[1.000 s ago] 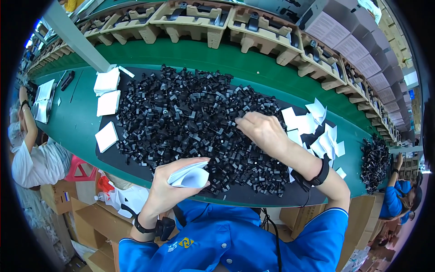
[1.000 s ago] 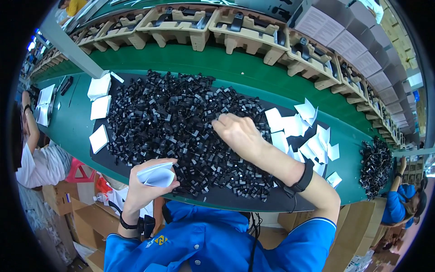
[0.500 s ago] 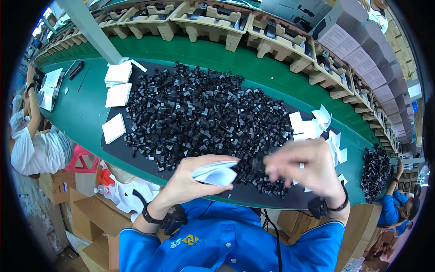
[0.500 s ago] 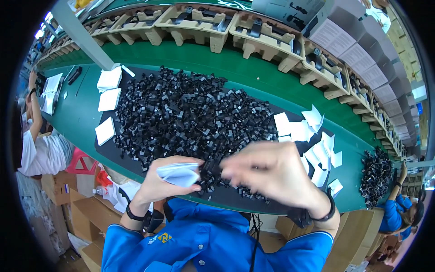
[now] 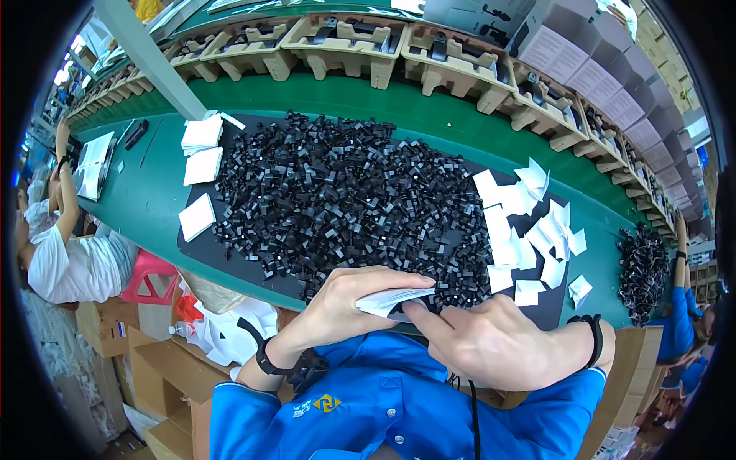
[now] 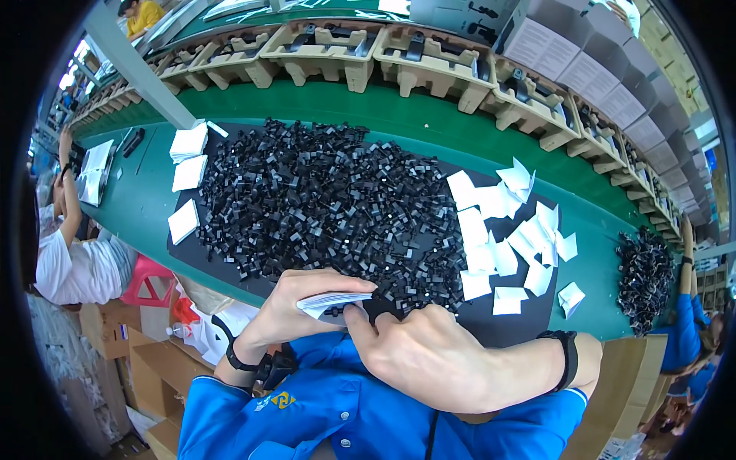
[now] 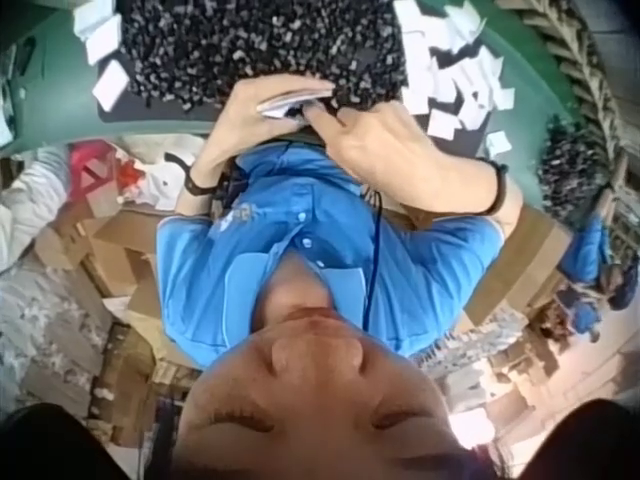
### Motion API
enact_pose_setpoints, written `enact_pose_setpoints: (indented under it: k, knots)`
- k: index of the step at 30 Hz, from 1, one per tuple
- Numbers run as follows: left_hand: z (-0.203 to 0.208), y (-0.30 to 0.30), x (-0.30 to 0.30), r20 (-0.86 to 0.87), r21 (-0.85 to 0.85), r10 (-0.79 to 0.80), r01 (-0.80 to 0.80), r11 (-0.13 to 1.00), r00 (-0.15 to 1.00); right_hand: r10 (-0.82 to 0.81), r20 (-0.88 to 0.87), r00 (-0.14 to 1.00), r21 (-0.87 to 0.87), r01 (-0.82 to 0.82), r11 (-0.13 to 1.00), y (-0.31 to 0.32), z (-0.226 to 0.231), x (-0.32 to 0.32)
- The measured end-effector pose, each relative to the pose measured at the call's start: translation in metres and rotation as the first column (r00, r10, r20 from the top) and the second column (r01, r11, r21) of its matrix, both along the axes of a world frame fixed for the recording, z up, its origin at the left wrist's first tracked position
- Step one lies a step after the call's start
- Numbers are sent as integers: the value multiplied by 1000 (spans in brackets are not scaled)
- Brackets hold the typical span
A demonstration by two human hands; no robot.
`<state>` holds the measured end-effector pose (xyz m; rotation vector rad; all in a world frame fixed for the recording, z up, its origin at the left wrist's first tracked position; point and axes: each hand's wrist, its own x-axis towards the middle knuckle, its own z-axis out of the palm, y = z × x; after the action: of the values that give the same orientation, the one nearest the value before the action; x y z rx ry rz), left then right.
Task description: The person picks up a small black component and a white paper slip, wraps the paper around the component, and places the wrapped item into a cardboard box.
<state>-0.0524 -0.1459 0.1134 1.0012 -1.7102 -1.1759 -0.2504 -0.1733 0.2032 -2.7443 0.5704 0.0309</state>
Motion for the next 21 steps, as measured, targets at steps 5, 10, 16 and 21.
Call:
enact_pose_setpoints:
  k: [5, 10, 16, 21]
  knots:
    - [0, -6, -12, 0, -172, -28, 27, 985, 1000, 19, -121, 993, -52, -25, 998, 0, -20, 4]
    - [-1, -15, -17, -41, -192, -2, -6, 981, 999, -15, -19, 1000, 43, 16, 999, -20, -23, -1]
    - [-17, -10, -11, -290, 169, 307, -268, 949, 906, -167, 162, 973, 136, 146, 980, -37, -40, 2]
    - [-6, -9, -2, -426, 477, 367, -140, 868, 827, -321, 515, 795, 82, 328, 941, -35, -40, -3]
